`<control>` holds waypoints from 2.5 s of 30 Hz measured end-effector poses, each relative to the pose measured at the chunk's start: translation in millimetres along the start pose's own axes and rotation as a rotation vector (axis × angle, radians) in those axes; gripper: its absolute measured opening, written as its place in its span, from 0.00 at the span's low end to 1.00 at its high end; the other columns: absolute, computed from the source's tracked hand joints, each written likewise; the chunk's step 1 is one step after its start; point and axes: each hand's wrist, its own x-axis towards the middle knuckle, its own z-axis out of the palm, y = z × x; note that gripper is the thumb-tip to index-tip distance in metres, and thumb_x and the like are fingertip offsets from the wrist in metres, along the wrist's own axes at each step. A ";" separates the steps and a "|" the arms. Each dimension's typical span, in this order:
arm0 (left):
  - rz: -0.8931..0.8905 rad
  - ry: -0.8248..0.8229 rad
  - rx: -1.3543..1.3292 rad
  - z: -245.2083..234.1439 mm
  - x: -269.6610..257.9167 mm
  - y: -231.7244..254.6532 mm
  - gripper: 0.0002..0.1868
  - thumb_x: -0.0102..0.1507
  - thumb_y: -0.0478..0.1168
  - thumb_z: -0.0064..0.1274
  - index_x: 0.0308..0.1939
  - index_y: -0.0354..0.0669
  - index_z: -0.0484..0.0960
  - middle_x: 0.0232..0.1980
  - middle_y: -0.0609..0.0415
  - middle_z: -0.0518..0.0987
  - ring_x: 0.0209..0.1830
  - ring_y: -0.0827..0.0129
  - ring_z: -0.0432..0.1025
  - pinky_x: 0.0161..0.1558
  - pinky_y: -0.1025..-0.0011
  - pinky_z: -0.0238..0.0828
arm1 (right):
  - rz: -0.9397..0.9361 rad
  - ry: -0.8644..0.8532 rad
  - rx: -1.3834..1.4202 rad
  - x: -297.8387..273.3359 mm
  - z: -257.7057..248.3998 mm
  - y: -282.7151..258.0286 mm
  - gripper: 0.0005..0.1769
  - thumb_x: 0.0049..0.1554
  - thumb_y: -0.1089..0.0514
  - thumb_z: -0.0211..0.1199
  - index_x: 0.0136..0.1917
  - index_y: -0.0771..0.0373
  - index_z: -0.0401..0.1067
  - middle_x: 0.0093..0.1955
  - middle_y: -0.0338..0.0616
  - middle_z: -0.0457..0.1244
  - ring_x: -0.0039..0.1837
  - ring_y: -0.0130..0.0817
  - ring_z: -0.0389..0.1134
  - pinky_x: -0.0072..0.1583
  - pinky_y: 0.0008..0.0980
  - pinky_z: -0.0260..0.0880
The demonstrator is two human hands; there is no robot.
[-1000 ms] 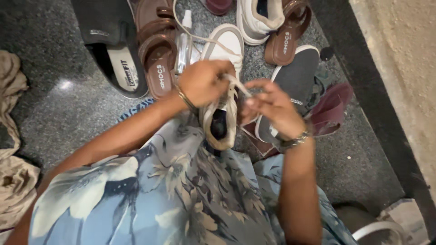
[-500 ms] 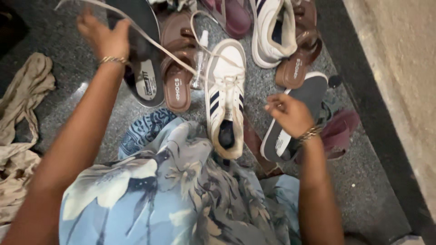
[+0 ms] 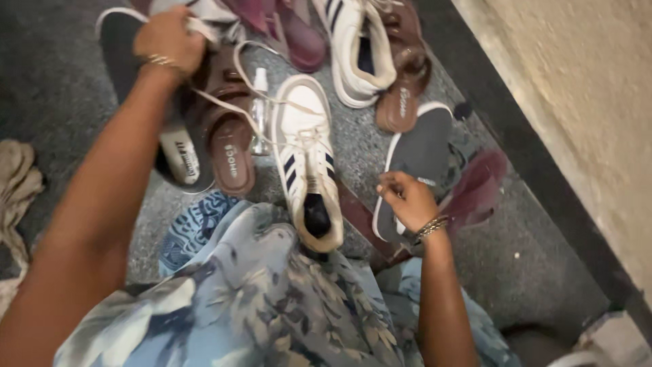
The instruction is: The person is cleaning a pair of white sneakers. They use a cloth to wipe the shoes and a spray bottle to apply a cleaning solution. The person also unties and reties the shoelaces.
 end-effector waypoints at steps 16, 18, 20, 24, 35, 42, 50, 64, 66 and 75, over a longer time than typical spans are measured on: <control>0.241 -0.676 -1.087 -16.7 -120.2 186.4 0.20 0.63 0.33 0.46 0.60 0.38 0.79 0.50 0.55 0.84 0.47 0.77 0.76 0.52 0.75 0.73 | -0.170 0.097 0.834 9.5 -1.6 -14.7 0.40 0.55 0.56 0.67 0.76 0.56 0.54 0.69 0.38 0.58 0.64 0.28 0.66 0.61 0.32 0.73; 0.384 -0.725 -1.210 -14.3 -138.0 205.4 0.20 0.65 0.32 0.45 0.61 0.36 0.79 0.54 0.53 0.83 0.52 0.75 0.75 0.57 0.74 0.72 | -0.211 0.013 1.045 16.4 22.7 -34.3 0.38 0.54 0.60 0.69 0.74 0.56 0.56 0.66 0.37 0.61 0.63 0.24 0.65 0.62 0.30 0.70; 0.411 -0.684 -1.204 -11.4 -139.6 202.1 0.21 0.64 0.30 0.44 0.62 0.35 0.80 0.56 0.52 0.82 0.54 0.73 0.75 0.58 0.73 0.71 | -0.204 0.090 1.063 22.6 30.8 -36.3 0.32 0.55 0.63 0.70 0.70 0.60 0.62 0.62 0.38 0.65 0.61 0.24 0.66 0.62 0.29 0.70; -0.015 -0.451 -1.218 2.6 -114.8 146.8 0.17 0.65 0.34 0.44 0.56 0.42 0.80 0.50 0.56 0.83 0.49 0.72 0.78 0.52 0.73 0.78 | -0.106 0.477 0.817 27.8 25.5 -1.3 0.16 0.58 0.67 0.67 0.60 0.67 0.75 0.54 0.39 0.70 0.55 0.25 0.69 0.59 0.26 0.71; -0.506 0.034 -1.245 33.0 -69.3 -58.6 0.15 0.72 0.36 0.57 0.62 0.41 0.75 0.55 0.53 0.79 0.55 0.63 0.74 0.58 0.64 0.75 | -0.135 0.558 0.212 33.1 -37.9 215.8 0.15 0.58 0.64 0.62 0.58 0.66 0.78 0.54 0.42 0.68 0.55 0.30 0.69 0.57 0.30 0.70; -0.125 -0.083 -0.909 15.3 -66.7 -17.6 0.25 0.69 0.31 0.59 0.71 0.39 0.73 0.58 0.52 0.79 0.57 0.63 0.75 0.56 0.68 0.76 | 0.306 0.607 0.556 73.6 -39.0 281.3 0.21 0.62 0.51 0.61 0.59 0.69 0.76 0.51 0.45 0.69 0.52 0.37 0.70 0.54 0.35 0.71; 0.484 -0.041 -0.320 3.0 -161.8 111.1 0.23 0.58 0.39 0.66 0.56 0.43 0.79 0.59 0.48 0.78 0.60 0.51 0.72 0.62 0.55 0.69 | 0.183 0.406 -0.021 68.4 -55.3 256.9 0.23 0.50 0.52 0.68 0.56 0.67 0.77 0.49 0.52 0.71 0.51 0.45 0.73 0.53 0.40 0.72; 0.603 -0.035 -0.001 -9.3 -221.7 144.4 0.31 0.55 0.63 0.57 0.51 0.46 0.83 0.65 0.47 0.74 0.71 0.52 0.61 0.64 0.29 0.41 | -0.394 0.612 1.388 -98.6 -198.2 91.2 0.10 0.65 0.58 0.62 0.58 0.61 0.71 0.54 0.42 0.65 0.56 0.38 0.69 0.63 0.40 0.73; 0.605 0.035 -0.004 -10.7 -215.3 142.4 0.31 0.58 0.64 0.57 0.53 0.44 0.83 0.66 0.46 0.74 0.71 0.52 0.61 0.65 0.33 0.44 | -0.423 0.658 1.271 -88.5 -184.3 56.0 0.12 0.65 0.55 0.63 0.59 0.61 0.70 0.54 0.42 0.65 0.56 0.38 0.69 0.62 0.40 0.73; 0.371 -0.170 0.167 0.4 -209.6 98.7 0.25 0.61 0.58 0.59 0.52 0.45 0.82 0.55 0.50 0.76 0.64 0.54 0.65 0.64 0.41 0.52 | -0.370 0.162 0.060 37.0 52.7 -67.7 0.47 0.59 0.40 0.69 0.78 0.70 0.55 0.76 0.65 0.53 0.75 0.55 0.57 0.70 0.45 0.59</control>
